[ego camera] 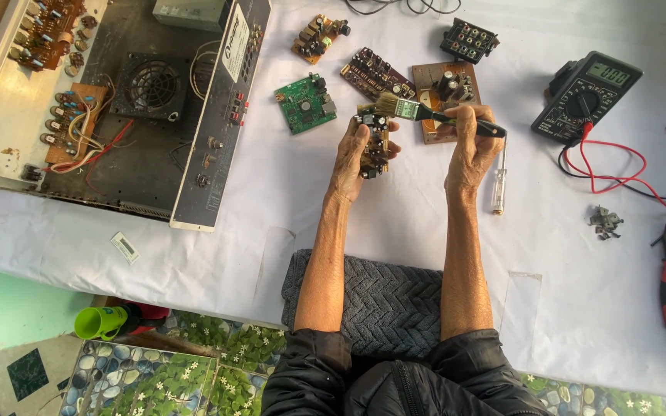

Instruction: The person is cleaning a circuit board with a brush and then using a screwdriver to disassemble or adjust components on it.

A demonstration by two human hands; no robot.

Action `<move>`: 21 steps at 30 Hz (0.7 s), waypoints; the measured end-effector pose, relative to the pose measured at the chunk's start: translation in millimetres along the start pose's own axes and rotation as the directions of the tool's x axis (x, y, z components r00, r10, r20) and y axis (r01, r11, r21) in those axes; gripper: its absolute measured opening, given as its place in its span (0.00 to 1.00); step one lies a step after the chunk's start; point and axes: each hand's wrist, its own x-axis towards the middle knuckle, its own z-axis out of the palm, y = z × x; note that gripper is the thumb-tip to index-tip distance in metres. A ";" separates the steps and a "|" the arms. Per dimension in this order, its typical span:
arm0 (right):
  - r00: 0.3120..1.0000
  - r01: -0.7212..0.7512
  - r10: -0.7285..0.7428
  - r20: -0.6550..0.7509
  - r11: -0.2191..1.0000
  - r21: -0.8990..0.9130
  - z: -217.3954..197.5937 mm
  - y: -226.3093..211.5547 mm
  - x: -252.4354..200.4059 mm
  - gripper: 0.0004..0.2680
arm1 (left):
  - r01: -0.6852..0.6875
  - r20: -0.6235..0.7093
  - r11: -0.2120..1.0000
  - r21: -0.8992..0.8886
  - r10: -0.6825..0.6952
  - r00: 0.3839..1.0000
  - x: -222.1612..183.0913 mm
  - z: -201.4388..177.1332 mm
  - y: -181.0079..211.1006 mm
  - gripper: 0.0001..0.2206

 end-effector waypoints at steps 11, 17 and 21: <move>0.995 -0.094 0.091 0.048 0.994 0.047 -0.2 -10.8 0.4 0.11 | 0.085 0.094 0.995 0.049 -0.090 0.992 -11.1 19.0 15.1 0.22; 0.909 -0.226 0.237 0.343 0.972 -0.071 -2.9 -0.3 -2.1 0.06 | 0.183 0.247 0.969 0.166 -0.221 0.944 -25.7 25.3 20.5 0.23; 0.836 -0.330 0.339 0.432 0.939 -0.098 -19.5 21.6 -0.7 0.04 | 0.255 0.262 0.954 0.161 -0.290 0.920 -27.4 40.1 36.1 0.23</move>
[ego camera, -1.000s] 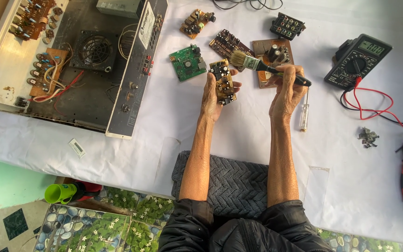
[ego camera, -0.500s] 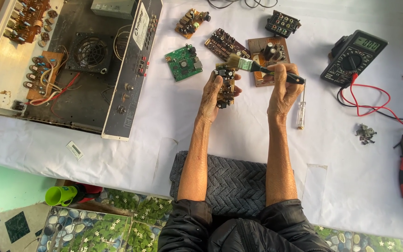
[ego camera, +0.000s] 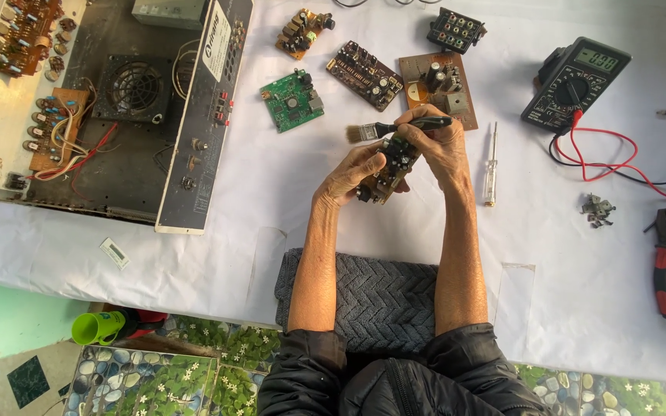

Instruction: The person is cleaning a circuit board with a brush and then using a screwdriver to disassemble or adjust components on it.

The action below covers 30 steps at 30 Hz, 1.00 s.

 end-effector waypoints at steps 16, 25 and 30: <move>0.982 -0.034 0.038 -0.187 0.999 0.021 -4.8 10.4 -0.3 0.06 | 0.056 0.036 0.991 -0.124 -0.052 0.998 -0.2 -12.9 -2.6 0.28; 0.917 0.022 0.009 -0.400 0.997 0.072 -6.8 10.2 1.7 0.05 | -0.111 -0.043 0.955 -0.275 0.103 0.994 18.0 -49.0 -36.3 0.35; 0.916 0.011 0.030 -0.401 0.995 0.100 3.9 1.6 1.2 0.05 | -0.201 -0.095 0.934 -0.295 0.180 0.979 25.4 -67.3 -54.2 0.29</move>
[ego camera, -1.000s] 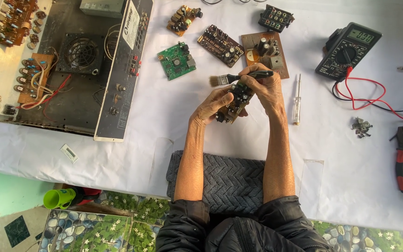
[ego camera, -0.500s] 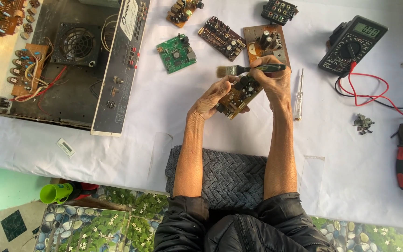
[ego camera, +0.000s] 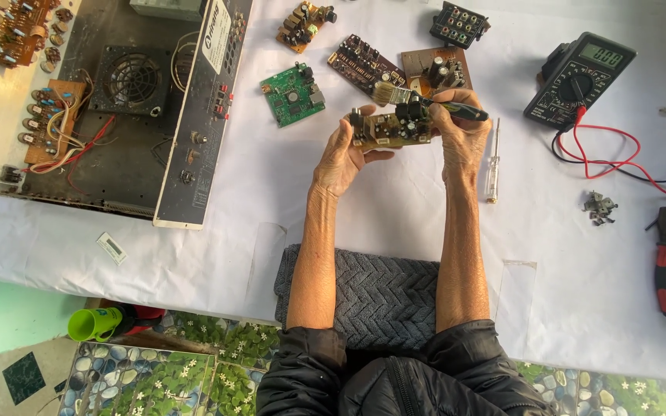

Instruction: The person is cleaning a circuit board with a brush and then using a screwdriver to disassemble or adjust components on it.

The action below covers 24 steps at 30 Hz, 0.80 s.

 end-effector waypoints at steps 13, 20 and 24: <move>0.988 -0.067 0.048 0.148 0.989 0.128 12.0 17.0 -5.7 0.06 | -0.222 -0.140 0.972 -0.077 0.210 0.968 0.4 25.3 17.7 0.07; 0.976 -0.108 0.082 0.204 0.987 0.120 22.3 23.5 -9.4 0.06 | -0.292 -0.017 0.954 -0.070 0.292 0.956 3.2 7.5 4.7 0.26; 0.971 -0.093 0.074 0.226 0.993 0.075 28.9 18.9 -12.4 0.06 | -0.323 -0.135 0.935 -0.149 0.304 0.943 4.7 -0.9 -5.6 0.24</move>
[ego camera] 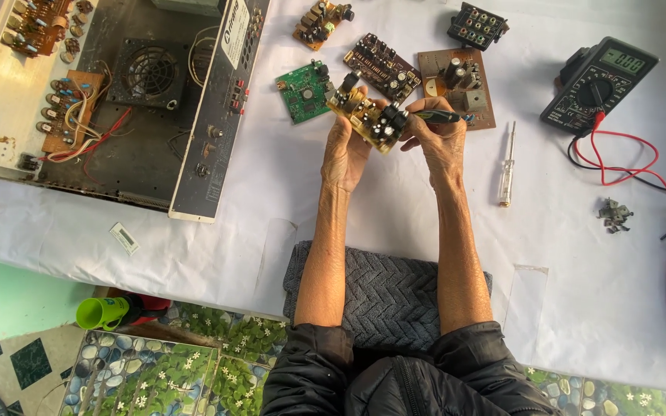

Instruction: The person is cleaning a circuit board with a brush and then using a screwdriver to disassemble or adjust components on it.

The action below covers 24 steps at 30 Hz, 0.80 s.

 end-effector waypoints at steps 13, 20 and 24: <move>0.939 0.250 -0.256 -0.229 0.967 -0.054 -6.2 -23.1 0.5 0.16 | 0.094 -0.289 0.985 0.148 -0.048 0.956 3.2 6.7 7.3 0.29; 0.934 0.287 -0.297 -0.197 0.955 -0.078 2.5 -14.5 1.3 0.16 | 0.141 -0.348 0.938 0.316 -0.023 0.937 3.0 -22.1 -10.1 0.31; 0.931 0.292 -0.299 -0.207 0.954 -0.067 4.9 -17.6 0.0 0.16 | 0.155 -0.357 0.923 0.352 -0.020 0.934 0.8 -7.5 -4.5 0.32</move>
